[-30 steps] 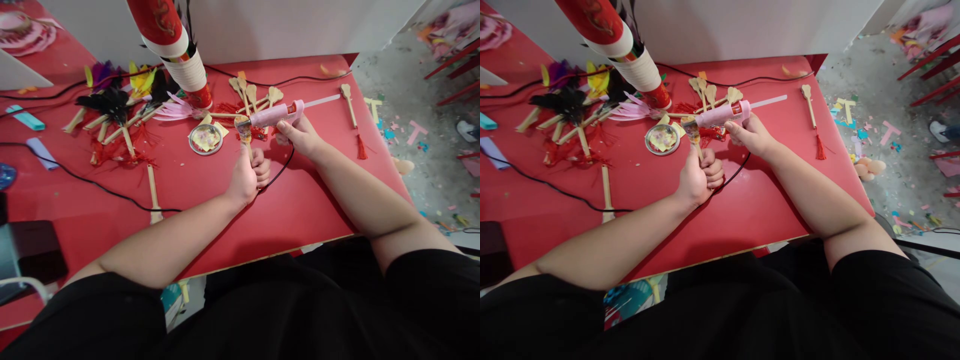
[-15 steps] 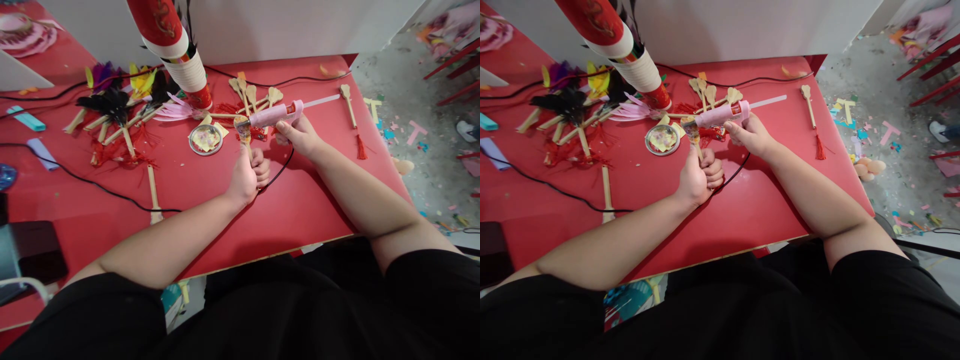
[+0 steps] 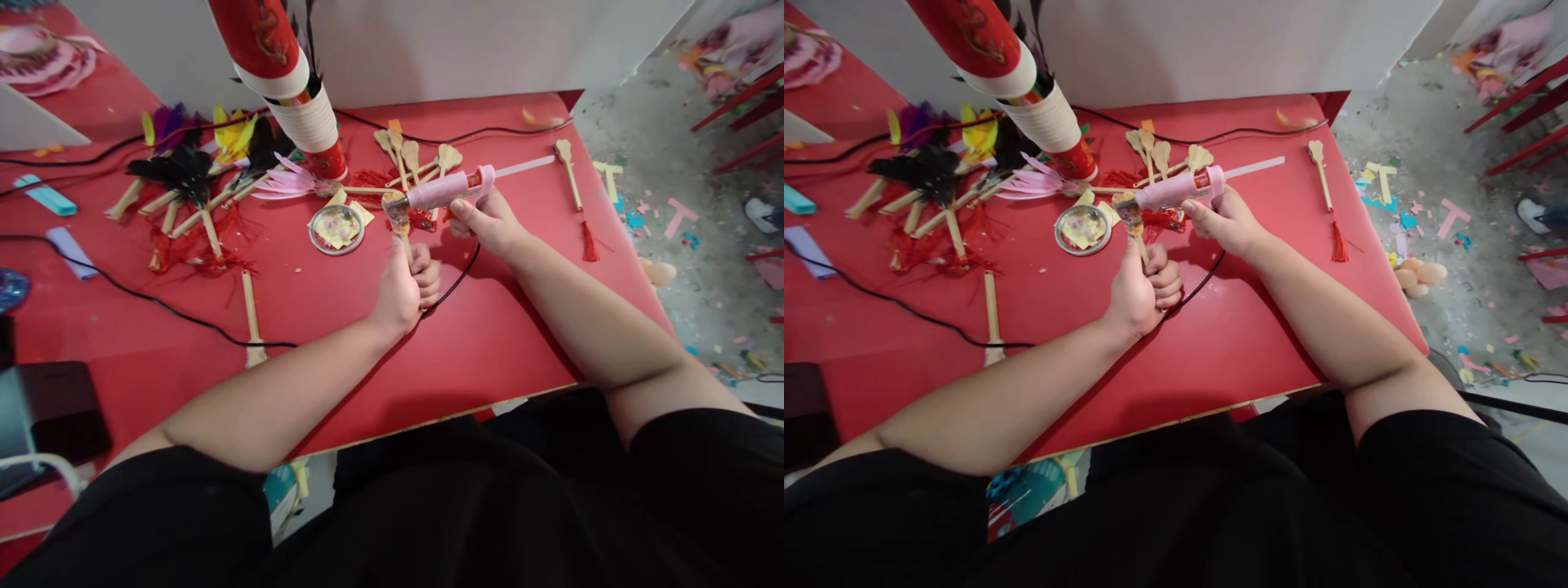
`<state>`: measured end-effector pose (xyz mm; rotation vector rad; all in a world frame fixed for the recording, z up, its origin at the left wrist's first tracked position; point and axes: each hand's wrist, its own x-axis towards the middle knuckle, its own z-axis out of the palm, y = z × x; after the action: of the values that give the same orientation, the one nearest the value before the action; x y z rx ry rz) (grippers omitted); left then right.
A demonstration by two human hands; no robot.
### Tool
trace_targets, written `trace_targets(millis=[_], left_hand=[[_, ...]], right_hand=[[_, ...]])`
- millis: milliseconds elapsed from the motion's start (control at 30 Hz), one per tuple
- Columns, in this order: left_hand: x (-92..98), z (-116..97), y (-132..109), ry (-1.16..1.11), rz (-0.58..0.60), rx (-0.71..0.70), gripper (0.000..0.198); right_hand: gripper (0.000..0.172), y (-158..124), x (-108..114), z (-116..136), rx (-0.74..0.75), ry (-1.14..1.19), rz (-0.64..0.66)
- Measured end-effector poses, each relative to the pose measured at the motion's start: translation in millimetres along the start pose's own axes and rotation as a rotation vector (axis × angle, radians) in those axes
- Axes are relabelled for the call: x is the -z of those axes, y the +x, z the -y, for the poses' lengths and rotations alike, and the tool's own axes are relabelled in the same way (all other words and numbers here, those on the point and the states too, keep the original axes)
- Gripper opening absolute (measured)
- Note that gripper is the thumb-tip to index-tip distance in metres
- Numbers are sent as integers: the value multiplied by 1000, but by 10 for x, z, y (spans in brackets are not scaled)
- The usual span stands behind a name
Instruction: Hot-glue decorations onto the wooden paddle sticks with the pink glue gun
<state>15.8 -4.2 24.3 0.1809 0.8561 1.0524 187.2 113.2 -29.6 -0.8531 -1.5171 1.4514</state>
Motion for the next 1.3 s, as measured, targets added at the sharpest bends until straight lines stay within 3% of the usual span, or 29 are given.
trace_targets(millis=[1300], left_hand=[[38,27,12,15,42,-16,67]], right_hand=[[76,-6,11,-6,13,-20,31]])
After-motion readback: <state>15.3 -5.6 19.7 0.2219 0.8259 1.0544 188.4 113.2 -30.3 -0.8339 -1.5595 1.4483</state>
